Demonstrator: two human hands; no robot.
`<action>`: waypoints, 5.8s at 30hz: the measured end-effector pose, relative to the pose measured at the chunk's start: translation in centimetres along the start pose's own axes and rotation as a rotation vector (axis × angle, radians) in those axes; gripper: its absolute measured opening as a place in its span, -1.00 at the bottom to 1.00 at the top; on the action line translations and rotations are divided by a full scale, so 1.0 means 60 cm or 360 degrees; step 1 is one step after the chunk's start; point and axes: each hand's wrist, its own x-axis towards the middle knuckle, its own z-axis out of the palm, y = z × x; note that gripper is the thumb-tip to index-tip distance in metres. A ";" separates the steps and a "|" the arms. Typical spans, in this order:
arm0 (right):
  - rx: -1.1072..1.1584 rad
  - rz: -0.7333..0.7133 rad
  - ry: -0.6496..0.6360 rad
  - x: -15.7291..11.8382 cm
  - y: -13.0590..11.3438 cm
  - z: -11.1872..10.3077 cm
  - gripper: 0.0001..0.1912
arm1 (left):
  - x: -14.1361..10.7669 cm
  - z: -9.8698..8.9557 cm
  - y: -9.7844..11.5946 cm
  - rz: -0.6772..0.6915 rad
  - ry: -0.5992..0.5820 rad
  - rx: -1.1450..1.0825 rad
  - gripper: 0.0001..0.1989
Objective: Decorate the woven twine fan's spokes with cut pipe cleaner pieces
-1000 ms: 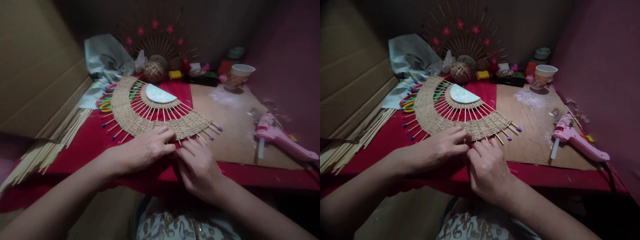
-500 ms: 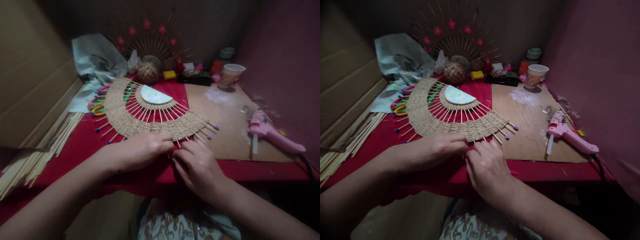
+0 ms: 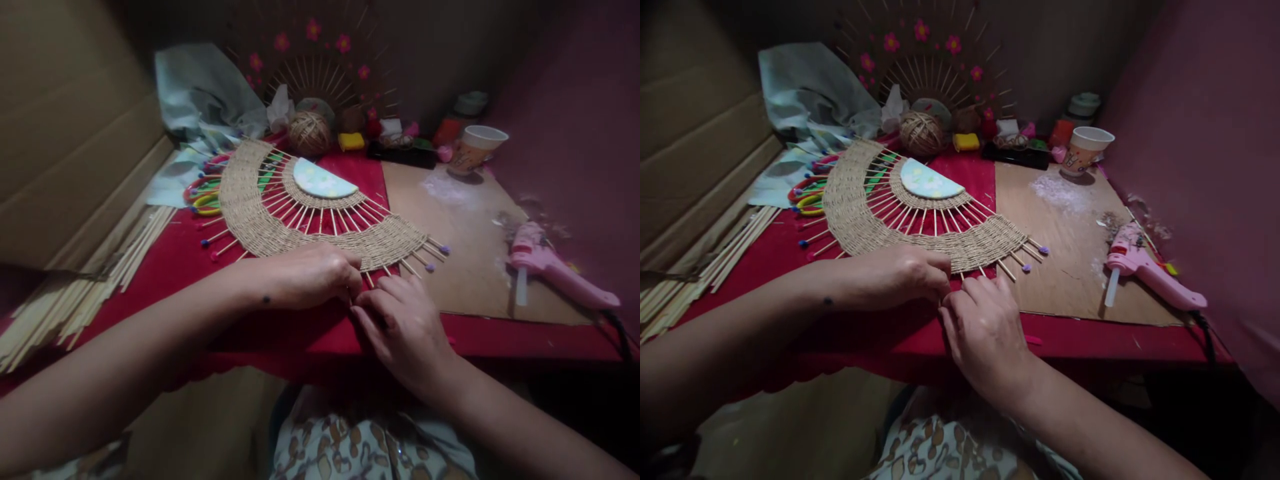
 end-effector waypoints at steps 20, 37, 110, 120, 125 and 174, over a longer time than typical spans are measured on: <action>-0.0165 -0.0001 0.0139 -0.004 -0.004 0.010 -0.80 | 0.008 -0.001 0.003 0.0140 0.0017 0.0103 -0.95; -0.0120 0.0059 0.0059 -0.001 -0.007 0.003 -0.80 | -0.001 0.009 -0.002 0.0319 0.0069 0.0668 -0.74; -0.0006 0.0144 0.0288 -0.025 -0.049 0.013 -0.90 | 0.018 0.029 -0.024 0.0308 0.0328 0.0098 -0.79; -0.0275 -0.0222 0.0210 -0.031 -0.019 -0.005 -0.86 | 0.012 0.020 -0.015 0.0285 0.0245 -0.0015 -0.79; -0.0151 -0.0082 0.0045 -0.021 -0.011 -0.017 -0.81 | 0.004 0.011 -0.006 0.0303 0.0211 -0.0095 -0.78; -0.0601 -0.0622 0.0151 -0.016 -0.010 -0.015 -0.80 | 0.009 0.027 -0.017 0.0224 0.0495 -0.0143 -0.82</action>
